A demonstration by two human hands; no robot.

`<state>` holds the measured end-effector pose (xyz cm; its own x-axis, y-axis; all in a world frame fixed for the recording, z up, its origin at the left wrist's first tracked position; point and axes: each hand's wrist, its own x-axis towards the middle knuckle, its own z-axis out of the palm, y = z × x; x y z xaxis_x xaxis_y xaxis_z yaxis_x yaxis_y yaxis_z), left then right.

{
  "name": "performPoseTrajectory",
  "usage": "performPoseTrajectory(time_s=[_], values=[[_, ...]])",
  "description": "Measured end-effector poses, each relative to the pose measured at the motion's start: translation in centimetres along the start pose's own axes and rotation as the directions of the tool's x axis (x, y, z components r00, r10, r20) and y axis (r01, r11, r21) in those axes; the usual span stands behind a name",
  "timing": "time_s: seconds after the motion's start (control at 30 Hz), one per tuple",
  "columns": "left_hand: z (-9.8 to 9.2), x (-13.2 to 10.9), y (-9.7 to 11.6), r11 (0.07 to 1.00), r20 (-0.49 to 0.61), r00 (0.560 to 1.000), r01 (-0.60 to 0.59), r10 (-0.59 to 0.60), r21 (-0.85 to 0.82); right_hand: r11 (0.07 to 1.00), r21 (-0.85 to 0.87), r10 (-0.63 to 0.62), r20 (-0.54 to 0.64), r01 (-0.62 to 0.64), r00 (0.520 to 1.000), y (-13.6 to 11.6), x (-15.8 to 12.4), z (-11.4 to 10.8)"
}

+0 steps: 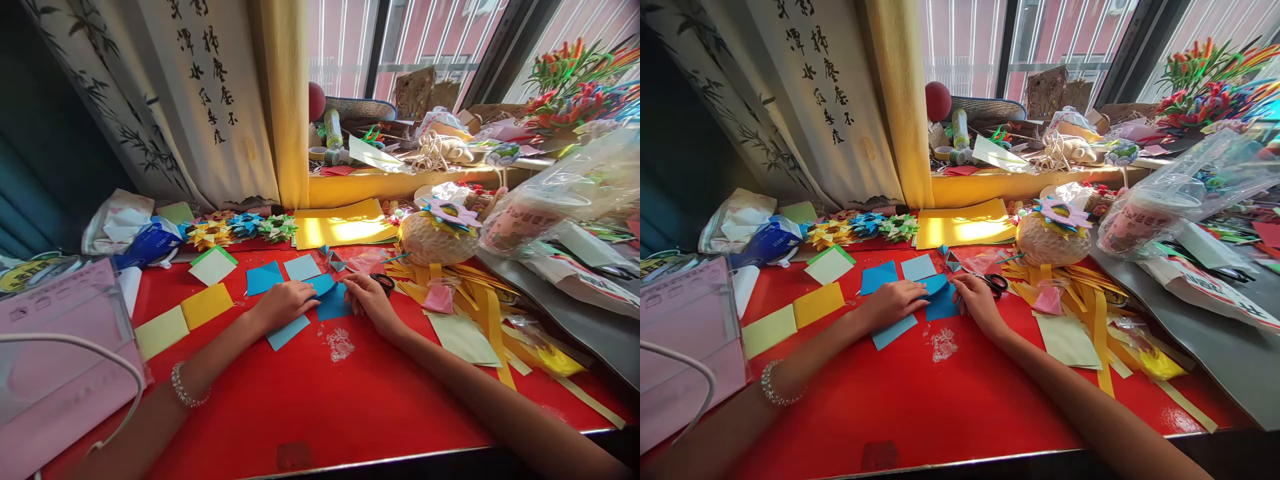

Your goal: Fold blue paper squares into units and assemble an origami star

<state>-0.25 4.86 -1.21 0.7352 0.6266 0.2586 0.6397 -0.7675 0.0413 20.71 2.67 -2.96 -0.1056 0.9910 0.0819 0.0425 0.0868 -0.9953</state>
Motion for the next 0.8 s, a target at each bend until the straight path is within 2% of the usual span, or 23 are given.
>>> performPoseTrajectory(time_s=[0.1, 0.23, 0.37, 0.57, 0.8], values=[[0.1, -0.4, -0.2, 0.999, 0.027, 1.0, 0.0, 0.001, -0.044, 1.0, 0.018, -0.002, 0.005, 0.002, 1.0, 0.1, 0.1, 0.1], [0.3, -0.8, -0.3, 0.995, 0.045, 0.998, 0.038, -0.034, -0.092, 0.999, -0.041, 0.007, 0.035, -0.006, 0.999, 0.3, 0.2, 0.1], [0.3, -0.8, -0.2, 0.995, 0.046, 0.998, 0.043, -0.039, -0.088, 1.0, -0.029, 0.007, -0.009, -0.007, 1.0, 0.5, 0.7, -0.3], [0.2, -0.4, 0.2, 1.0, 0.047, 0.999, 0.01, -0.011, 0.008, 0.989, -0.068, 0.131, 0.023, -0.13, 0.991, 0.6, 1.6, -1.0], [0.6, -0.6, 0.3, 0.995, 0.004, 0.999, -0.053, 0.053, 0.087, 0.981, -0.192, -0.001, -0.004, 0.0, 1.0, 0.8, 1.1, -0.8]])
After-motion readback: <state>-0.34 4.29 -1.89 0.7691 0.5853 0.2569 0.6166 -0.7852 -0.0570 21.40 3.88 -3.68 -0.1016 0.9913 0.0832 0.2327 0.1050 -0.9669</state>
